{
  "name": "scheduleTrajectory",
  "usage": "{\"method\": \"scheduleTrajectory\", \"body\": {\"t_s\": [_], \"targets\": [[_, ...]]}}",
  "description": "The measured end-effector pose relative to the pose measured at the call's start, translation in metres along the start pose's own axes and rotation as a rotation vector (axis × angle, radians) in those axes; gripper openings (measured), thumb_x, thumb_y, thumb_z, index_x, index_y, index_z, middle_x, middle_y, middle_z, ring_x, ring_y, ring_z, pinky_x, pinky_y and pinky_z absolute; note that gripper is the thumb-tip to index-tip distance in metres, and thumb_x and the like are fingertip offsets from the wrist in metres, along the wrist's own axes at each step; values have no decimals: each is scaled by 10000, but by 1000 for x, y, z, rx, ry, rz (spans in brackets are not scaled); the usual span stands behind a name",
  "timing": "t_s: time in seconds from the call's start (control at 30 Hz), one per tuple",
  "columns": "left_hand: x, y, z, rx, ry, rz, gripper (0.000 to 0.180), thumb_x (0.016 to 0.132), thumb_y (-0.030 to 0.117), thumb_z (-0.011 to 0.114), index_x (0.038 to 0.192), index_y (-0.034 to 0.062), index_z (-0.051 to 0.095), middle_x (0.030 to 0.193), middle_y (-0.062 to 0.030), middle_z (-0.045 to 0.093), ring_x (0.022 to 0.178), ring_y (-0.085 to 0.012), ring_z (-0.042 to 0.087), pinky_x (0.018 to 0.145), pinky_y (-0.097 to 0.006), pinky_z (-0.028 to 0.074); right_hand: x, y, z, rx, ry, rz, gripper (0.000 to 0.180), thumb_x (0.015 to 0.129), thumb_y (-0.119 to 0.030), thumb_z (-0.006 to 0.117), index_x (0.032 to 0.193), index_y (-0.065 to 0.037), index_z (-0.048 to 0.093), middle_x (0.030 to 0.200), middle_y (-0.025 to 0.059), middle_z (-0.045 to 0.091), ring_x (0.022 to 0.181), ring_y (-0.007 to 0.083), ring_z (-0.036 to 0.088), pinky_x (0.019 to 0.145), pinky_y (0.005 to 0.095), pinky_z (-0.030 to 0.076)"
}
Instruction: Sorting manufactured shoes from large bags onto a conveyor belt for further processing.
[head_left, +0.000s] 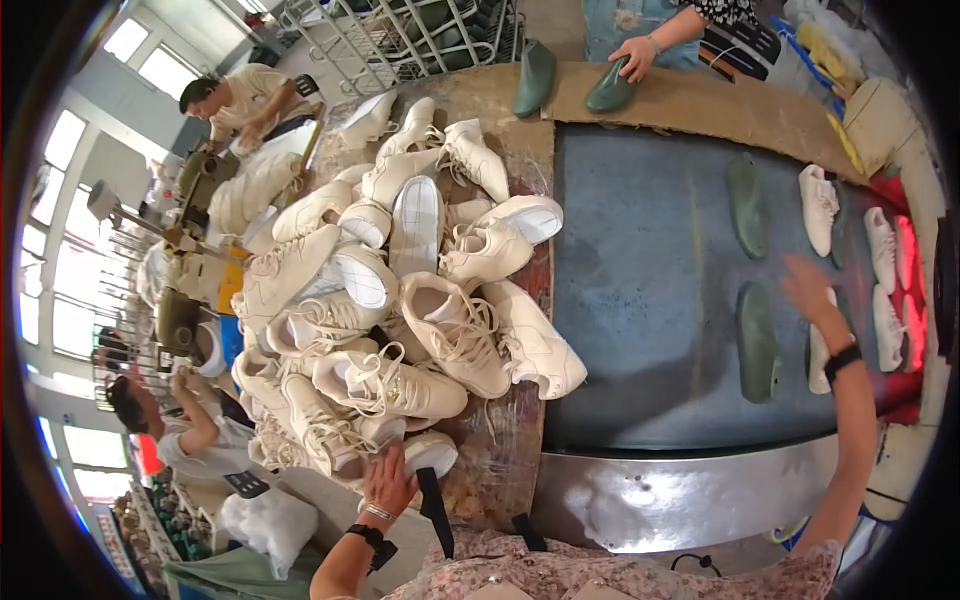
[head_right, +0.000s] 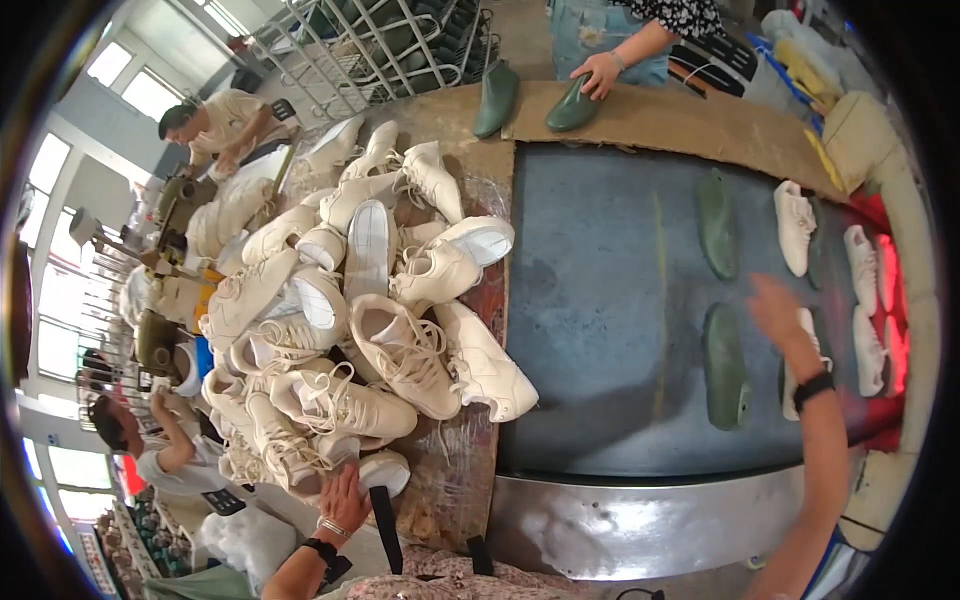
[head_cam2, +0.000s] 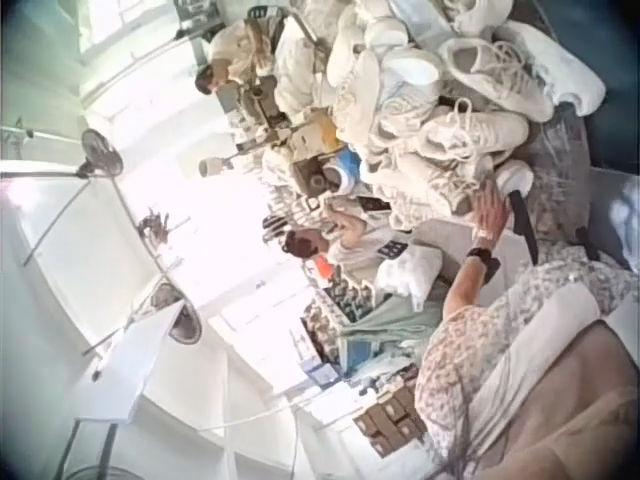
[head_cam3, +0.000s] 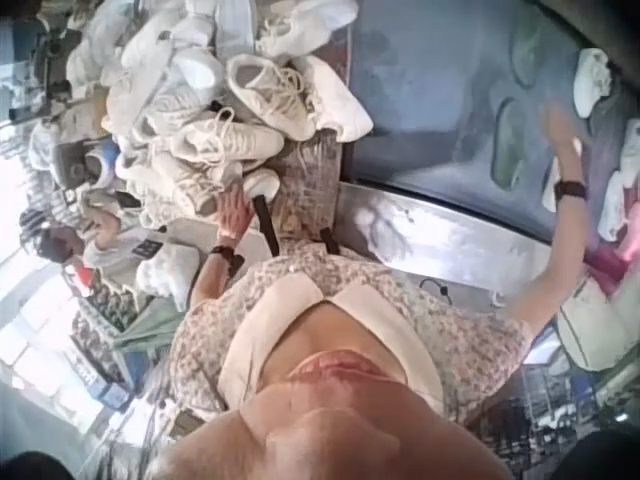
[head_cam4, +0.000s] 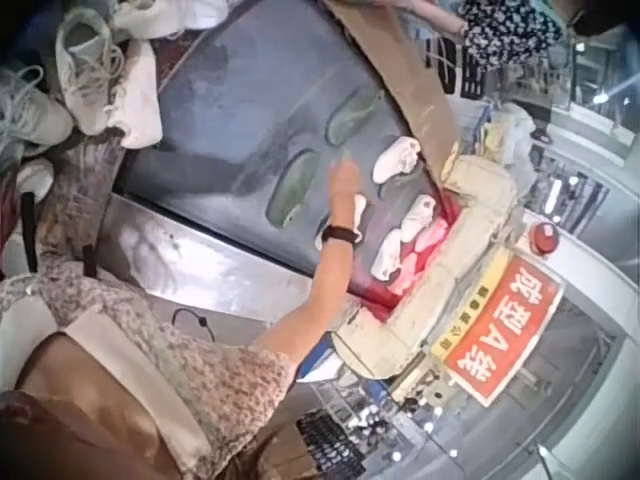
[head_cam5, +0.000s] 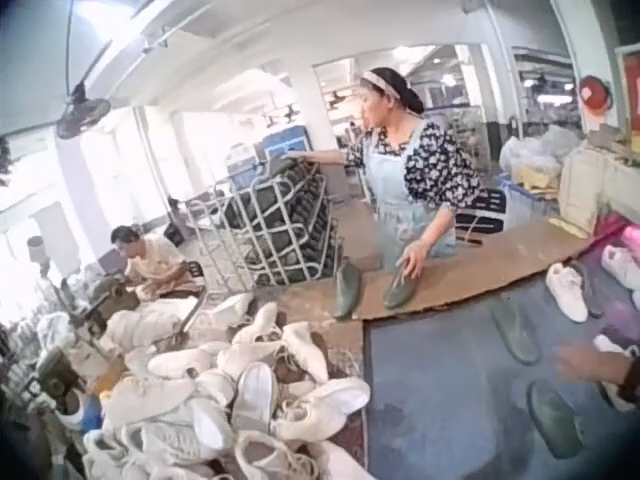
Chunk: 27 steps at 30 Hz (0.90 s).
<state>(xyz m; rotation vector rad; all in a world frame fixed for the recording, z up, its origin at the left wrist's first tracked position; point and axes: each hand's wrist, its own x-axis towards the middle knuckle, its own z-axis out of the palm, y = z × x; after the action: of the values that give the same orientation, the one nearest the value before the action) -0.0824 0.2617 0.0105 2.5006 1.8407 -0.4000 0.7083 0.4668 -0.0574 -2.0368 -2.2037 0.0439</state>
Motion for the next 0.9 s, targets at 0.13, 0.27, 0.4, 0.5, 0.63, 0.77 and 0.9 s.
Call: {"method": "scheduleTrajectory", "body": {"t_s": [0.13, 0.27, 0.4, 0.5, 0.63, 0.77, 0.9], "targets": [[12, 4, 17, -76, 197, 1, 514, 781, 303, 618, 1182, -13, 553, 1197, -132, 569, 931, -296, 571, 795, -416, 459, 122, -236, -59, 629, -271, -275, 515, 856, -281, 641, 1301, -68, 496, 1160, 146, 557, 1054, 282, 576, 902, 363, 462], [22, 12, 16, -218, 304, 73, 407, 881, 311, 460, 1081, -6, 619, 1144, -132, 609, 864, -301, 596, 748, -412, 461, 227, -325, 5, 1041, -499, 339, 769, 853, -481, 626, 1430, -75, 320, 1407, 160, 392, 1193, 256, 493, 873, 448, 497], [17, 9, 29, -188, 375, 117, 430, 903, 351, 411, 1075, 34, 644, 1153, -82, 621, 819, -230, 612, 662, -365, 470, 252, -361, 29, 1308, -701, 445, 968, 787, -455, 710, 1468, -43, 158, 1387, 161, 396, 1177, 299, 486, 774, 437, 570], [17, -2, 31, -170, 363, 160, 421, 903, 351, 418, 1067, 37, 645, 1156, -74, 621, 832, -216, 614, 660, -358, 467, 239, -357, 9, 1292, -744, 392, 924, 757, -390, 764, 1454, -111, 225, 1353, 164, 414, 1179, 309, 489, 761, 426, 574], [22, -15, 30, -237, 373, 193, 402, 926, 304, 383, 1020, 18, 649, 1125, -100, 627, 871, -277, 624, 705, -384, 481, 184, -334, -35, 919, -44, 95, 743, 658, -263, 823, 1272, -122, 430, 1233, 125, 423, 1157, 276, 439, 864, 405, 507], [31, -14, 38, -257, 333, 215, 375, 923, 293, 412, 1049, 16, 630, 1136, -113, 617, 906, -304, 612, 751, -408, 463, 117, -278, -71, 430, 316, 39, 619, 604, -234, 816, 1114, -123, 484, 1165, 132, 415, 1105, 332, 425, 913, 416, 419], [32, -4, 34, -197, 264, 216, 362, 935, 287, 399, 1065, 29, 618, 1126, -113, 621, 946, -310, 601, 774, -425, 459, 19, -262, -76, 304, 405, 259, 535, 652, -265, 795, 1063, -115, 486, 1102, 110, 488, 1043, 323, 466, 824, 429, 445]]}}
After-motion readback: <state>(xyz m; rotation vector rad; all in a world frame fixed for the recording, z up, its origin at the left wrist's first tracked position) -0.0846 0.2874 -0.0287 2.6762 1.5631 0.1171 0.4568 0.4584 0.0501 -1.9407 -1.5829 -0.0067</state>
